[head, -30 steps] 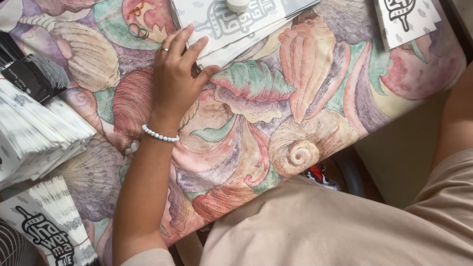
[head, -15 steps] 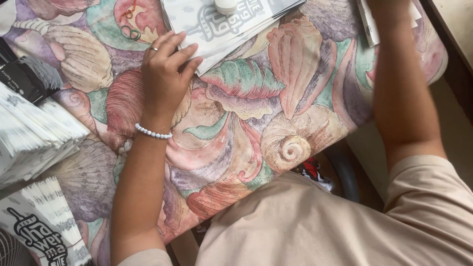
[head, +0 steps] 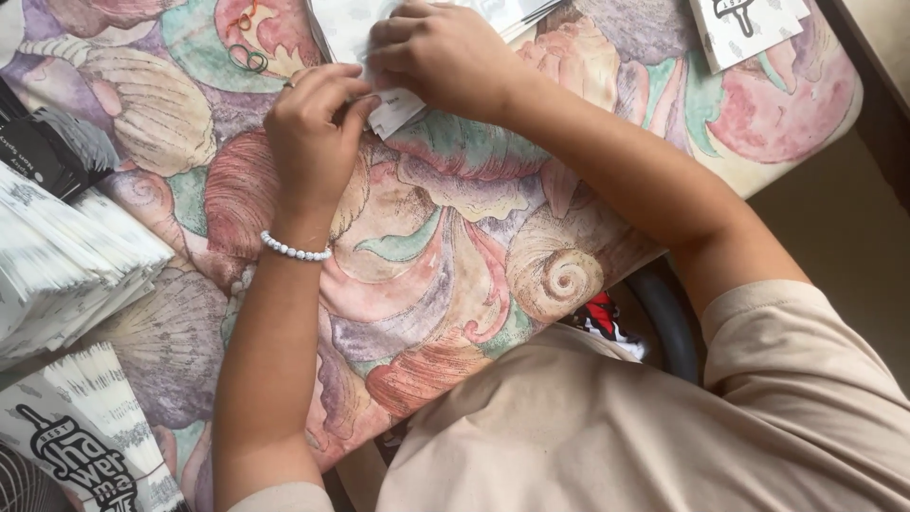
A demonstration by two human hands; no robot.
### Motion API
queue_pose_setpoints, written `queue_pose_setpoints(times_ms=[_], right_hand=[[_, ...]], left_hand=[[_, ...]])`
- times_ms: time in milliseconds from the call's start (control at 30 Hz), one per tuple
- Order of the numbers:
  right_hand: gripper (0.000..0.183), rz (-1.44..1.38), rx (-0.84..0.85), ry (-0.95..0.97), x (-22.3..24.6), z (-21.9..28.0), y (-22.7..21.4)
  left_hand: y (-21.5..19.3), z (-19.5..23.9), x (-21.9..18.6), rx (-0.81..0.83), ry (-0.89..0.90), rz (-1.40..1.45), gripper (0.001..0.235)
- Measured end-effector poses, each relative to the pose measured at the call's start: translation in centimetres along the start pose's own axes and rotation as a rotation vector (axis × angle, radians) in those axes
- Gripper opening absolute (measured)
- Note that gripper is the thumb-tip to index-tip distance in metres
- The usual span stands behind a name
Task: Folding paper food wraps and applying adhesive labels to them from a sticker sheet.
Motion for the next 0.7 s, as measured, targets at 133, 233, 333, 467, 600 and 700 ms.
queue_pose_setpoints(times_ms=[133, 233, 333, 467, 600, 700], right_hand=[[0.015, -0.121, 0.009, -0.056, 0.0, 0.5, -1.0], [0.014, -0.045, 0.074, -0.065, 0.3, 1.0, -0.8], [0.027, 0.037, 0.109, -0.081, 0.7, 1.3, -0.9], [0.020, -0.160, 0.013, -0.013, 1.2, 1.4, -0.9], [0.019, -0.242, -0.108, 0.048, 0.3, 1.8, 1.0], [0.014, -0.192, -0.220, 0.270, -1.0, 2.5, 3.3]], left_hand=[[0.0, 0.2, 0.3, 0.023, -0.142, -0.025, 0.035], [-0.4, 0.3, 0.2, 0.009, -0.210, -0.057, 0.050], [0.0, 0.8, 0.7, 0.011, -0.198, -0.071, 0.041], [-0.4, 0.8, 0.5, 0.030, -0.120, -0.002, 0.034], [-0.7, 0.9, 0.3, 0.071, -0.124, -0.033, 0.048], [-0.9, 0.7, 0.1, 0.044, -0.119, -0.077, 0.046]])
Point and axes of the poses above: each hand's wrist, its own z-axis away from the middle knuckle, its own y-axis out of the palm, x = y × z, the point moved 1 cm from there along -z, towards the middle knuckle
